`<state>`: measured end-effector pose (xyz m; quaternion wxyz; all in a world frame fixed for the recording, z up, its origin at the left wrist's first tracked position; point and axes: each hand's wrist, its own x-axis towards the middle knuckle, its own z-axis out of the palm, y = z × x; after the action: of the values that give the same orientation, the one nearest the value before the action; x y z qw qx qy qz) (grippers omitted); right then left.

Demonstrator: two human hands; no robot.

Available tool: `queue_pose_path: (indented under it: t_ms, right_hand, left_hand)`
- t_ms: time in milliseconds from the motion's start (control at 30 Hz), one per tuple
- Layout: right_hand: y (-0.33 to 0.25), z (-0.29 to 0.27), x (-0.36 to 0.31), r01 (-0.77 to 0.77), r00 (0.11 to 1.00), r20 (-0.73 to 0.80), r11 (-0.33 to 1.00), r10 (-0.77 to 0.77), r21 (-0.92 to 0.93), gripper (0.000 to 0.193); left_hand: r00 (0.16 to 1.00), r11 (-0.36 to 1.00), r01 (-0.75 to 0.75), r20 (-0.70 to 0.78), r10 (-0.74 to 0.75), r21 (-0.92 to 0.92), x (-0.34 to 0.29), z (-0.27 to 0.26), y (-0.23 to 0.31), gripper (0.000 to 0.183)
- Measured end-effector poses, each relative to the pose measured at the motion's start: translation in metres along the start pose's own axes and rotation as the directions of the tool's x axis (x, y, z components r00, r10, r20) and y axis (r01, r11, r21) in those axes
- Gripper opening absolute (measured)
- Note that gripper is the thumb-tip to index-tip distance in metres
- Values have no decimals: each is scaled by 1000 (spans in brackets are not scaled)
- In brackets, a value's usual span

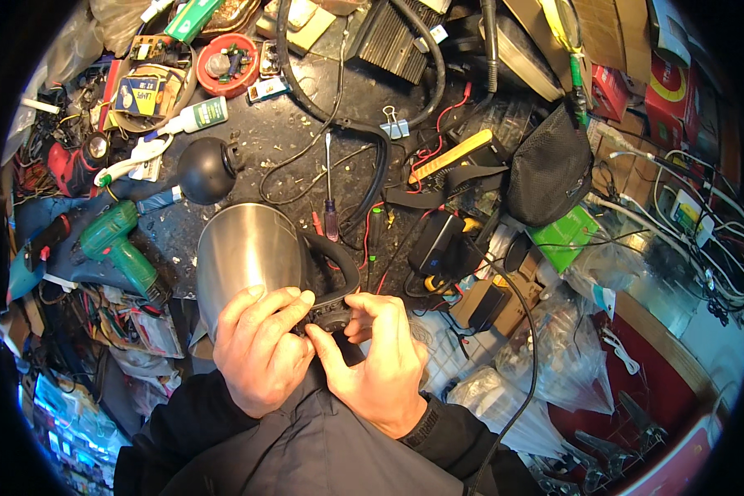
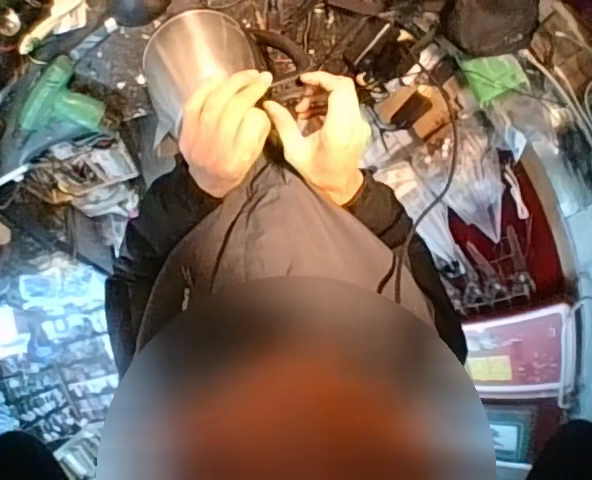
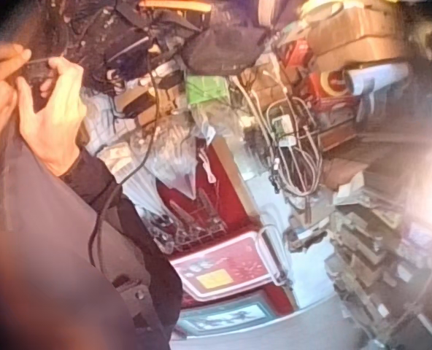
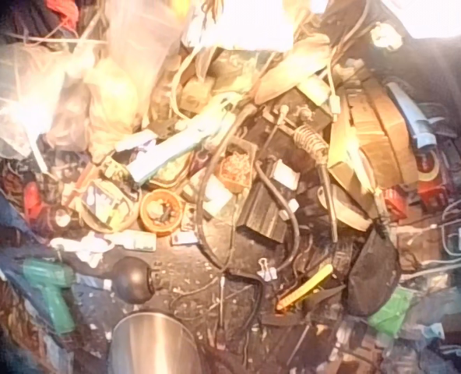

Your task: The person disassembles a stainless steel electric kettle by removing the lid and base with a screwdriver, then uses a test pen to check internal components. They reassemble the kettle by replacing the base and lid, securing them with screws.

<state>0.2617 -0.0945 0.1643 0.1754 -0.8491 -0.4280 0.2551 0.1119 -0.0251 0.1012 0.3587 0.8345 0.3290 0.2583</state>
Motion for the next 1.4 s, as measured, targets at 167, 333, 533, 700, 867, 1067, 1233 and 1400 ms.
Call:
queue_pose_path:
  t_ms: [167,333,533,700,867,1067,1233,1400]
  right_hand:
    - [0,-8,-2,128,992,-30,991,-127,35,43]
    - [8,-15,-1,-203,976,158,890,150,409,33]
    - [15,-20,1,-411,909,340,637,239,652,27]
    - [19,-24,8,-481,876,411,502,251,719,27]
    - [17,-23,4,-390,920,286,660,267,642,24]
    - [20,-20,2,56,998,-10,963,-55,262,33]
    - [19,-18,3,254,966,8,954,-258,160,40]
    - [22,-23,15,449,893,72,892,-445,-57,42]
  left_hand:
    - [1000,1000,4,-19,-4,9,1,0,1,11]
    - [997,1000,11,-79,-11,0,4,4,2,15]
    - [999,999,6,-42,-5,32,5,1,3,42]
    - [996,999,-20,-81,23,38,7,3,3,38]
    - [996,999,-34,-87,37,28,6,2,4,35]
    - [995,999,-25,-94,23,-24,6,2,3,46]
    - [997,998,-25,-78,21,-51,5,0,1,56]
    - [999,996,-26,-35,23,-85,3,-6,-3,59]
